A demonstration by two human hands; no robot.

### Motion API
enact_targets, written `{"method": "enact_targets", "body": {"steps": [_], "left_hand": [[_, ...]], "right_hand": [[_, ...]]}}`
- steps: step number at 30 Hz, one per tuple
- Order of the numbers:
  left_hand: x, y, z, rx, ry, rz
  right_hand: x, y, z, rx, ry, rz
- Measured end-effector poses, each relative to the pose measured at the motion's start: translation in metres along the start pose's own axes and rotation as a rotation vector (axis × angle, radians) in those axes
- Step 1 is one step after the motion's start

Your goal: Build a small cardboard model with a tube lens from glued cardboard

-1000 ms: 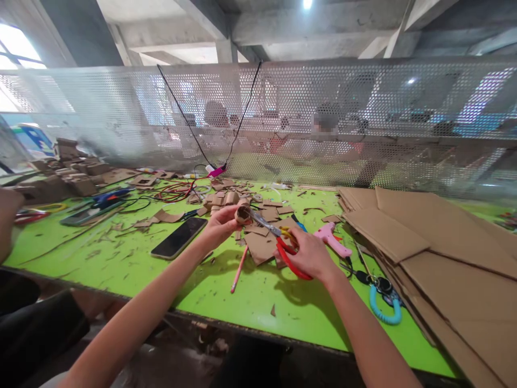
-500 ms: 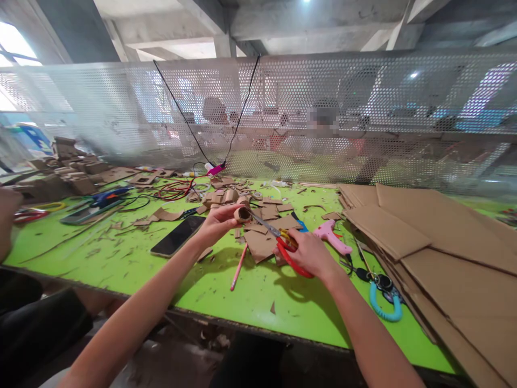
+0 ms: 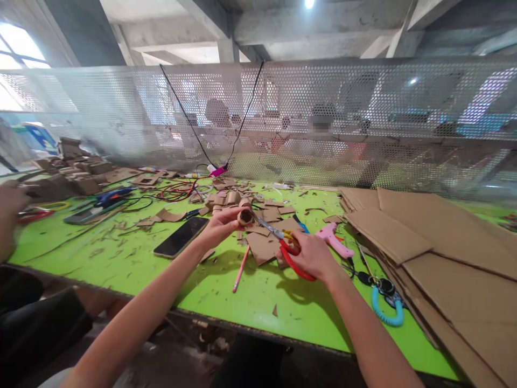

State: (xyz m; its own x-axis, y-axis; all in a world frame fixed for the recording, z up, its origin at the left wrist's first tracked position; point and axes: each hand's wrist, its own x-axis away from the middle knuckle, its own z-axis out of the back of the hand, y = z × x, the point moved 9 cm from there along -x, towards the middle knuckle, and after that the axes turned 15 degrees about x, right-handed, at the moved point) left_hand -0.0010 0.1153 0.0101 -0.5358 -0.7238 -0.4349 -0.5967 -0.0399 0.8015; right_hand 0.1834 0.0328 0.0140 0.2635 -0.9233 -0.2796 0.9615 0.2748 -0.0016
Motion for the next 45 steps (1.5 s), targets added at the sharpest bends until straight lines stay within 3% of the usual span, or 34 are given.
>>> {"method": "enact_targets", "body": {"steps": [15, 24, 31, 35, 45], "left_hand": [[0.002, -0.012, -0.001, 0.118, -0.004, 0.135], [0.005, -0.013, -0.010, 0.166, -0.067, 0.192], [0.007, -0.013, -0.013, 0.237, -0.079, 0.220], [0.009, -0.014, -0.019, 0.259, -0.134, 0.242], [0.008, -0.019, -0.028, 0.252, -0.165, 0.258]], "right_hand": [[0.000, 0.000, 0.002, 0.149, 0.005, 0.031], [0.001, 0.003, 0.001, 0.095, -0.024, -0.020], [0.005, -0.013, -0.010, -0.126, -0.168, 0.108], [0.006, -0.020, -0.010, -0.246, -0.180, 0.172], [0.004, -0.007, -0.011, 0.018, -0.126, 0.064]]}}
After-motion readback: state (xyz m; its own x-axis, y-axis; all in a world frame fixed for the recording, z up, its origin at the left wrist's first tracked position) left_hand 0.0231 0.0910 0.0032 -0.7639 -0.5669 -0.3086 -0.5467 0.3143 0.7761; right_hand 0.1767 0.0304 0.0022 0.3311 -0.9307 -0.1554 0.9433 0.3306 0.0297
